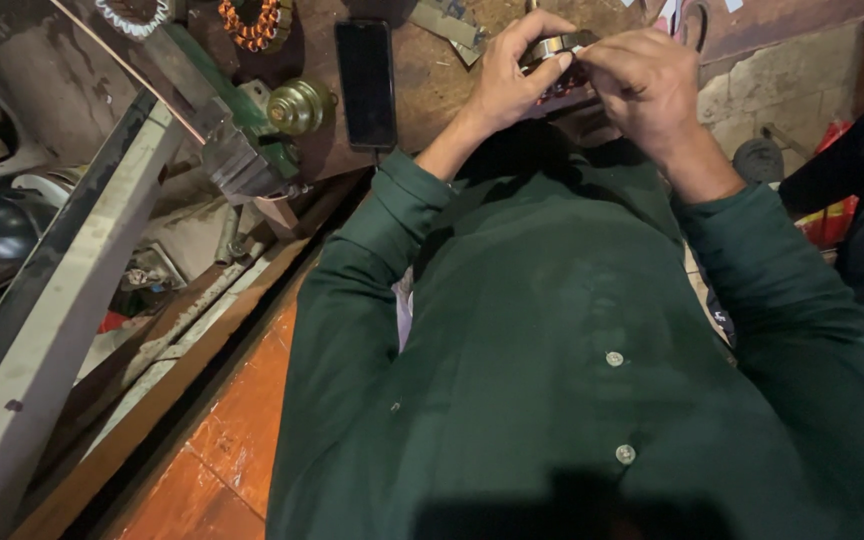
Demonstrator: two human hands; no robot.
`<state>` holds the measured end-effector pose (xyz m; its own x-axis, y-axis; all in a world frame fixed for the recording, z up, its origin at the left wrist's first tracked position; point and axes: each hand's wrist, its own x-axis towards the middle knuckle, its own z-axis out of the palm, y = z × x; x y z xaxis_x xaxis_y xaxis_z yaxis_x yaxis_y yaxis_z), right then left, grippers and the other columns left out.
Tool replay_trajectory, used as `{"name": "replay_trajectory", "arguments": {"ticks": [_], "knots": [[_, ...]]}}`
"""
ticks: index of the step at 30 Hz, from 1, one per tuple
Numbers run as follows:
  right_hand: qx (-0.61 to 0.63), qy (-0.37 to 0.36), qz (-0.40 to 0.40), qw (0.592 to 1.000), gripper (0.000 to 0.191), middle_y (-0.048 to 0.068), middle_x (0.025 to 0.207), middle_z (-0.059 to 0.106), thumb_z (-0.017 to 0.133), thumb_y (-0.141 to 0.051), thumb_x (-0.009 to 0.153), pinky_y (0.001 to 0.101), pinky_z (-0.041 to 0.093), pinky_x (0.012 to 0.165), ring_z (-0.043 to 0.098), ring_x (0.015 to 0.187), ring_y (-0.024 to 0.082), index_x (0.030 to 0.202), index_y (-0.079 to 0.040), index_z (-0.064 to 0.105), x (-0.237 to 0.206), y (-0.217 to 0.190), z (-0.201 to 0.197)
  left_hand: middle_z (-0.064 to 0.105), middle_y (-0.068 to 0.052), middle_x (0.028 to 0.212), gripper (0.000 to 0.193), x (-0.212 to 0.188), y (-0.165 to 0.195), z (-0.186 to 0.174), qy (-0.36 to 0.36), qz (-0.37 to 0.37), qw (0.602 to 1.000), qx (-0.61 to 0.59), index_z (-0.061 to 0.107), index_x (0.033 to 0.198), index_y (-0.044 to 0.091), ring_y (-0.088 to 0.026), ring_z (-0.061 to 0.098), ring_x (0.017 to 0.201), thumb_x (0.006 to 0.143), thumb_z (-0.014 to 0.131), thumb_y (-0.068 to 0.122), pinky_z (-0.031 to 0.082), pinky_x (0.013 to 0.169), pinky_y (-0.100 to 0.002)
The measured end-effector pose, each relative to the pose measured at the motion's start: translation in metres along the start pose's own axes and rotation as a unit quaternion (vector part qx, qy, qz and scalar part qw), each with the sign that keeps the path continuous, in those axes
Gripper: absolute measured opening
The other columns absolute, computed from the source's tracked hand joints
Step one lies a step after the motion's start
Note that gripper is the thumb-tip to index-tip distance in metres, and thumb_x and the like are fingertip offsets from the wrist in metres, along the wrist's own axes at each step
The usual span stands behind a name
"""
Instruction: The person assembles a cylindrical electrical component by inserting small white rectangular pieces into slots around its circumference. They use a green screwdriver to press the pieces into place and a pair of scissors to trim excess material. The person handles multiple similar components on the workbench.
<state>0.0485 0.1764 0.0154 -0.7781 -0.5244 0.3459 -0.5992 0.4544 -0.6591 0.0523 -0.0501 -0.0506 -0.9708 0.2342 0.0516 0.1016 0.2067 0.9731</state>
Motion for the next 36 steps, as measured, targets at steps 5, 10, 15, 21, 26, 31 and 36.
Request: {"name": "replay_trajectory", "arguments": {"ticks": [5, 10, 15, 21, 26, 31, 36], "knots": [[0.009, 0.0, 0.002, 1.0, 0.024, 0.011, 0.11, 0.074, 0.075, 0.007, 0.095, 0.0366, 0.055, 0.088, 0.072, 0.099, 0.029, 0.116, -0.005, 0.073, 0.002, 0.0, -0.001, 0.07, -0.006, 0.101, 0.026, 0.002, 0.001, 0.002, 0.003, -0.001, 1.0, -0.006, 0.068, 0.117, 0.01, -0.02, 0.07, 0.094, 0.094, 0.074, 0.02, 0.057, 0.087, -0.035], [-0.013, -0.003, 0.001, 1.0, 0.02, 0.012, 0.108, 0.074, 0.081, 0.001, 0.095, 0.0393, 0.054, 0.085, 0.071, 0.097, 0.031, 0.113, -0.006, 0.076, 0.002, 0.007, 0.004, 0.071, -0.006, 0.099, 0.025, 0.003, 0.004, 0.0, -0.003, -0.006, 1.0, 0.0, 0.068, 0.115, 0.009, -0.02, 0.07, 0.093, 0.093, 0.074, 0.019, 0.057, 0.086, -0.035], [0.091, 0.025, 0.1, 0.99, 0.018, 0.01, 0.11, 0.074, 0.082, 0.001, 0.099, 0.0346, 0.056, 0.082, 0.071, 0.1, 0.027, 0.115, -0.005, 0.076, 0.001, 0.014, 0.013, 0.072, -0.006, 0.102, 0.027, 0.005, 0.006, -0.004, -0.029, -0.018, 0.999, -0.03, 0.066, 0.117, 0.008, -0.019, 0.07, 0.095, 0.094, 0.073, 0.02, 0.057, 0.088, -0.034], [0.046, 0.081, 0.131, 0.987, 0.044, 0.025, 0.128, 0.065, 0.077, -0.003, 0.097, 0.0432, 0.053, 0.101, 0.065, 0.117, 0.042, 0.137, 0.004, 0.062, -0.016, -0.002, 0.028, 0.07, -0.009, 0.108, 0.03, 0.0, 0.016, -0.015, -0.089, -0.013, 0.994, -0.057, 0.067, 0.121, 0.007, -0.022, 0.067, 0.103, 0.096, 0.076, 0.021, 0.054, 0.093, -0.036], [0.112, 0.018, 0.168, 0.979, 0.043, 0.026, 0.137, 0.062, 0.07, -0.002, 0.1, 0.0439, 0.05, 0.11, 0.061, 0.127, 0.043, 0.141, 0.004, 0.057, -0.046, -0.021, 0.035, 0.069, -0.012, 0.12, 0.037, -0.032, 0.034, -0.015, -0.074, 0.103, 0.988, 0.086, 0.063, 0.126, 0.006, -0.03, 0.064, 0.108, 0.096, 0.078, 0.021, 0.05, 0.097, -0.039], [0.113, 0.024, 0.144, 0.983, 0.042, 0.026, 0.136, 0.061, 0.07, 0.0, 0.099, 0.0461, 0.049, 0.112, 0.06, 0.129, 0.044, 0.139, 0.005, 0.057, -0.059, -0.026, 0.038, 0.065, -0.014, 0.117, 0.038, -0.047, 0.037, -0.008, -0.065, 0.164, 0.972, 0.155, 0.058, 0.125, 0.003, -0.035, 0.061, 0.104, 0.097, 0.077, 0.02, 0.048, 0.094, -0.044], [0.12, 0.041, 0.143, 0.982, 0.04, 0.027, 0.135, 0.061, 0.07, 0.0, 0.099, 0.0471, 0.049, 0.112, 0.06, 0.128, 0.045, 0.137, 0.005, 0.058, -0.057, -0.031, 0.039, 0.064, -0.014, 0.114, 0.039, -0.046, 0.029, -0.003, -0.056, 0.189, 0.963, 0.186, 0.058, 0.122, 0.002, -0.034, 0.06, 0.101, 0.096, 0.078, 0.022, 0.048, 0.092, -0.044]]}}
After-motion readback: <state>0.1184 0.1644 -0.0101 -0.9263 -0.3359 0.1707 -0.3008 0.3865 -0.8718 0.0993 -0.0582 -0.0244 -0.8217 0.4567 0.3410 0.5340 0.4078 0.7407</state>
